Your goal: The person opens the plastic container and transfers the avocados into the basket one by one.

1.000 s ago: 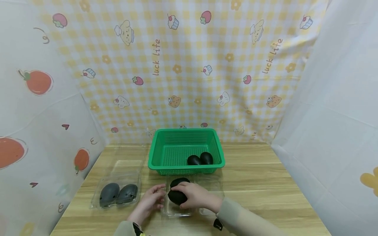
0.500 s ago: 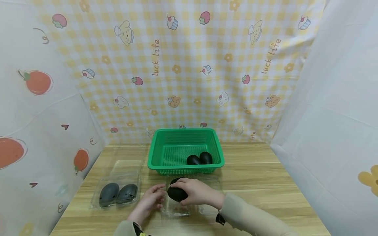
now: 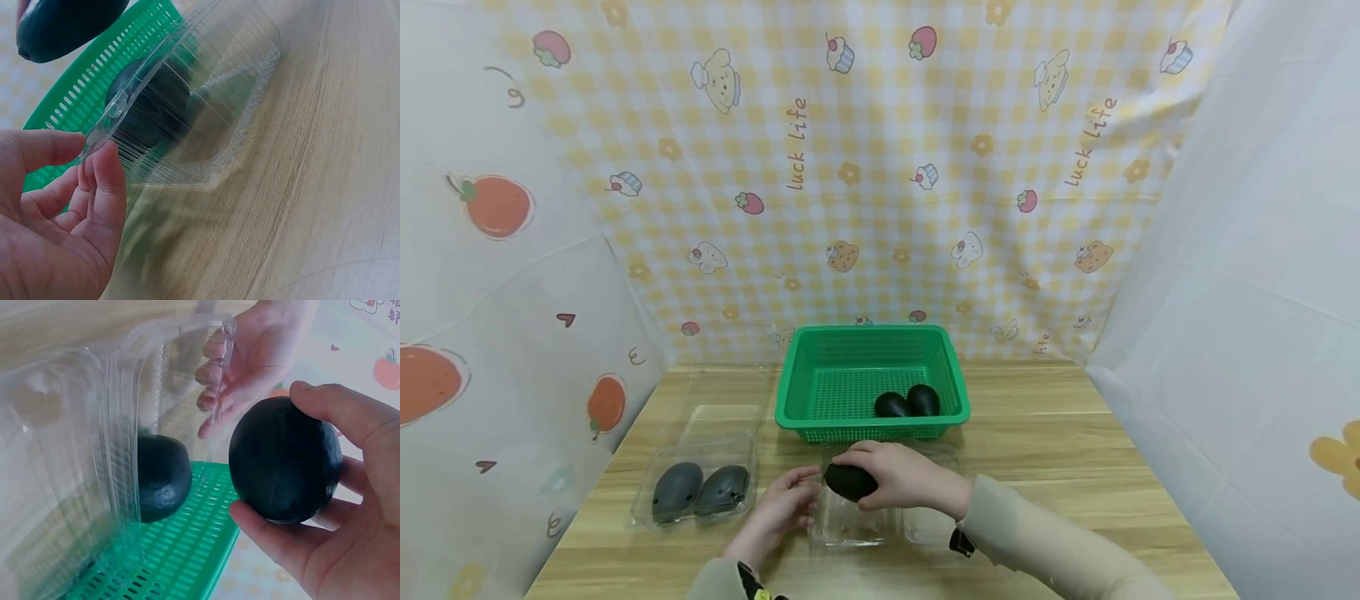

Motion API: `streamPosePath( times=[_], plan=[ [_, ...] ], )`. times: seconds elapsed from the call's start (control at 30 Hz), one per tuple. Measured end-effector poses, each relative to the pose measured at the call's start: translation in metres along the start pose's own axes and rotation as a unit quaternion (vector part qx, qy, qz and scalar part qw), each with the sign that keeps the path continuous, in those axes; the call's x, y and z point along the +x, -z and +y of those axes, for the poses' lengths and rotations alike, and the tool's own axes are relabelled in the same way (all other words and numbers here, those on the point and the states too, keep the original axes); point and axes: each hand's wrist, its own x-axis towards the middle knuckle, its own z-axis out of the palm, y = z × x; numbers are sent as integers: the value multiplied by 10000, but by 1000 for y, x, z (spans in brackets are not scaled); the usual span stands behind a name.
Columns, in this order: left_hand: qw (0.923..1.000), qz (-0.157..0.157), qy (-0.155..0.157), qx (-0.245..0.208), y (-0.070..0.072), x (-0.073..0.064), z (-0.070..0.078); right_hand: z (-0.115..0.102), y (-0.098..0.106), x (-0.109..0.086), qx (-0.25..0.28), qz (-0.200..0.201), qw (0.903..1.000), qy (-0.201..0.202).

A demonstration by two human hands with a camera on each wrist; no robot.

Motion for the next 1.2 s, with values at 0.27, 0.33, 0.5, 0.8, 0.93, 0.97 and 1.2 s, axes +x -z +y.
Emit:
streamPosePath(
  times=[0.27, 0.33, 0.5, 0.8, 0.93, 0.97, 1.2],
  plan=[
    [10000, -3, -66, -28, -1, -1, 0, 4, 4, 4, -114, 48, 9999, -52],
    [10000, -23, -81, -30, -1, 0, 0, 5, 7, 5, -143, 47, 9999, -77],
    [10000, -31, -85, -33, -1, 0, 0, 8, 14, 10, -201, 40, 9997, -162],
    [9999, -30, -110, -77, 0, 3, 0, 13, 28, 16, -120, 52, 9988, -480],
    [9999, -48, -132, -70, 0, 2, 1, 18, 32, 18, -154, 94, 9987, -480],
    [9999, -56, -136, -73, 0, 2, 1, 18, 33, 18, -169, 112, 9985, -499],
    [9999, -86, -118, -79, 0, -1, -1, 22, 41, 25, -231, 253, 9978, -564]
  ],
)
